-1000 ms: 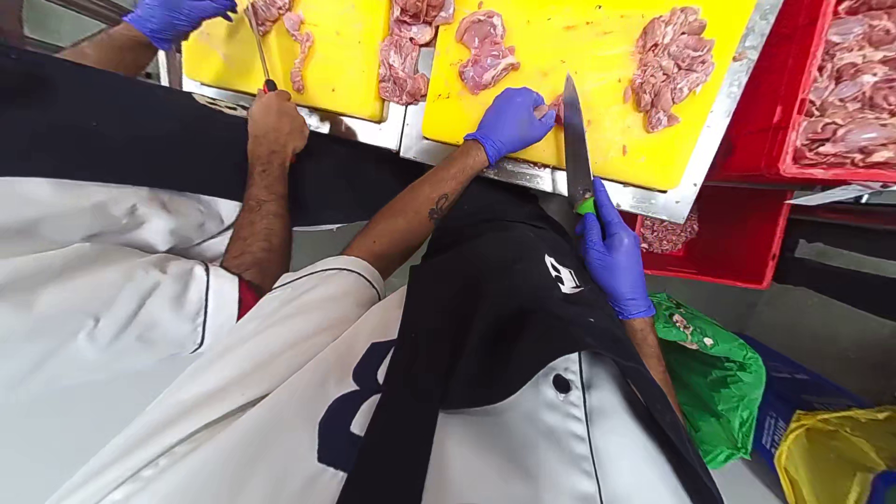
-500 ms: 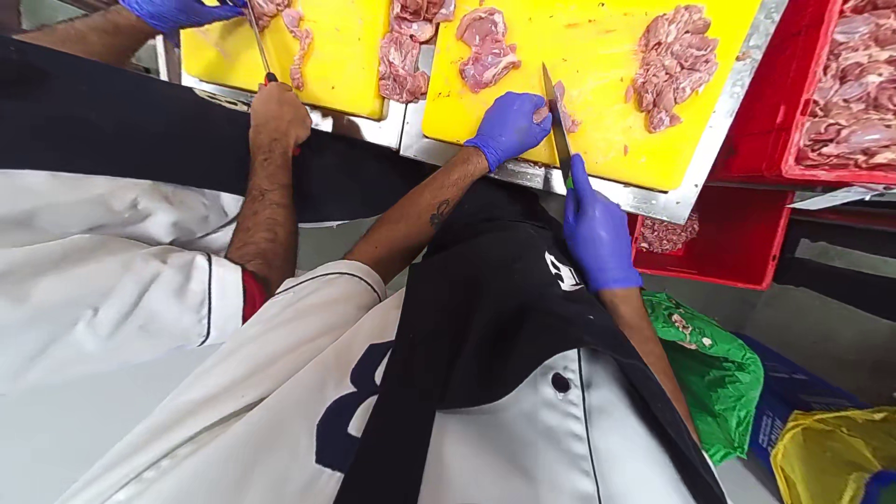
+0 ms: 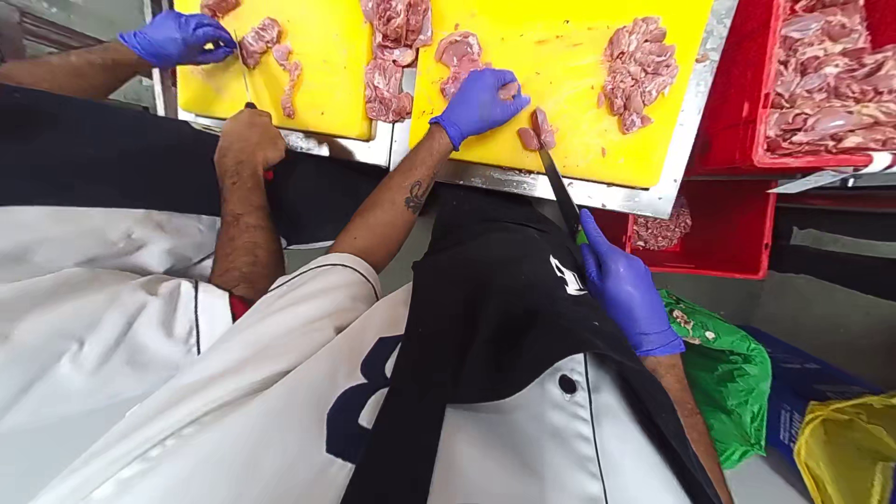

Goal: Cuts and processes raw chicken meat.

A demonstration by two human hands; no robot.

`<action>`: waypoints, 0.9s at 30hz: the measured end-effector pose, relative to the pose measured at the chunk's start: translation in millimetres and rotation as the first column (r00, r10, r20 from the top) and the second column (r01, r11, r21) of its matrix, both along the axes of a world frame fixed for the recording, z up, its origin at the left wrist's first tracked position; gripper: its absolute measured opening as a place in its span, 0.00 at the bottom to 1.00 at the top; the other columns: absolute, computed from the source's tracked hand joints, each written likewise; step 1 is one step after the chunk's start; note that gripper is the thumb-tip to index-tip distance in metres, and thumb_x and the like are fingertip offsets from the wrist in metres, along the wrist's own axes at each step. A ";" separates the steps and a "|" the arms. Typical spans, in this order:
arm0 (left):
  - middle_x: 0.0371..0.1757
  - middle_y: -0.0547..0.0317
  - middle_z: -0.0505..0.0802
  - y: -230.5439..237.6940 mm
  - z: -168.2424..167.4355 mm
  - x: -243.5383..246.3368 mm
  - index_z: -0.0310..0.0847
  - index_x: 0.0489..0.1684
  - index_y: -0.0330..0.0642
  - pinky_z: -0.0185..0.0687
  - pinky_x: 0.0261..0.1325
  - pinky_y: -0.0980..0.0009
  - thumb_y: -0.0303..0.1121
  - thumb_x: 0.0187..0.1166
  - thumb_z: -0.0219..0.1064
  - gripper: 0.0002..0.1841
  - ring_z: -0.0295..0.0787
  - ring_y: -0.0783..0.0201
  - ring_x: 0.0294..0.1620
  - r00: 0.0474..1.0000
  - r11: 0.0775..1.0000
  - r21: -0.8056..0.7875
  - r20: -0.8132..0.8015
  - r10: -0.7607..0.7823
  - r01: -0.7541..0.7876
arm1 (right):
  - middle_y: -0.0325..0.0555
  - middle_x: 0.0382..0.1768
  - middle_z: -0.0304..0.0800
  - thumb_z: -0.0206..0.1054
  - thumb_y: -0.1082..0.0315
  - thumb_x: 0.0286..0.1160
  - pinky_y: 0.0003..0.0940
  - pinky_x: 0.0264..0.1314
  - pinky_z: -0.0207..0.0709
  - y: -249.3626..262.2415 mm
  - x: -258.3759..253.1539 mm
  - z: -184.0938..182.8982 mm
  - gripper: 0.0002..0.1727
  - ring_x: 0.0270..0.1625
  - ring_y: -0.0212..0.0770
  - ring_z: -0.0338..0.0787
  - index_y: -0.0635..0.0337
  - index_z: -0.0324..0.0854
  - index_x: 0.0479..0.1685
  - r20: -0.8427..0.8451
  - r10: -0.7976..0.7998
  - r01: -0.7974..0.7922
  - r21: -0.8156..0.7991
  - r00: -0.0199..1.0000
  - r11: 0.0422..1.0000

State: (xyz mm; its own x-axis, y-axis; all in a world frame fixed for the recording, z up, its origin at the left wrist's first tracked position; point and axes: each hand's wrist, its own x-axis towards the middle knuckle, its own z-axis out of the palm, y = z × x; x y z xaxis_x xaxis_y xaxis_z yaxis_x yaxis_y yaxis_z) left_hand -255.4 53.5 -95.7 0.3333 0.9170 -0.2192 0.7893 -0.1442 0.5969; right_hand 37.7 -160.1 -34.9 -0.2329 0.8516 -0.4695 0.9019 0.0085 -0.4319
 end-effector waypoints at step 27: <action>0.62 0.45 0.91 52.3 -0.6 35.8 0.89 0.62 0.38 0.78 0.76 0.54 0.39 0.70 0.79 0.23 0.86 0.51 0.68 0.808 0.810 -0.030 0.110 -0.579 0.585 | 0.53 0.43 0.94 0.44 0.56 0.94 0.57 0.47 0.84 -14.1 9.3 1.1 0.29 0.40 0.52 0.92 0.39 0.58 0.94 -0.232 -0.034 0.026 -0.036 0.972 0.999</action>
State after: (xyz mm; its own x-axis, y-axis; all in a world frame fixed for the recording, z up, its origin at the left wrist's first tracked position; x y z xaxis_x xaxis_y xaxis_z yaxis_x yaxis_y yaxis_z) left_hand -219.6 105.7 -96.2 0.8216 0.5307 -0.2082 0.5101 -0.5212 0.6842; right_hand 47.0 -174.2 -33.8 -0.3135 0.8449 -0.4334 0.7766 -0.0345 -0.6290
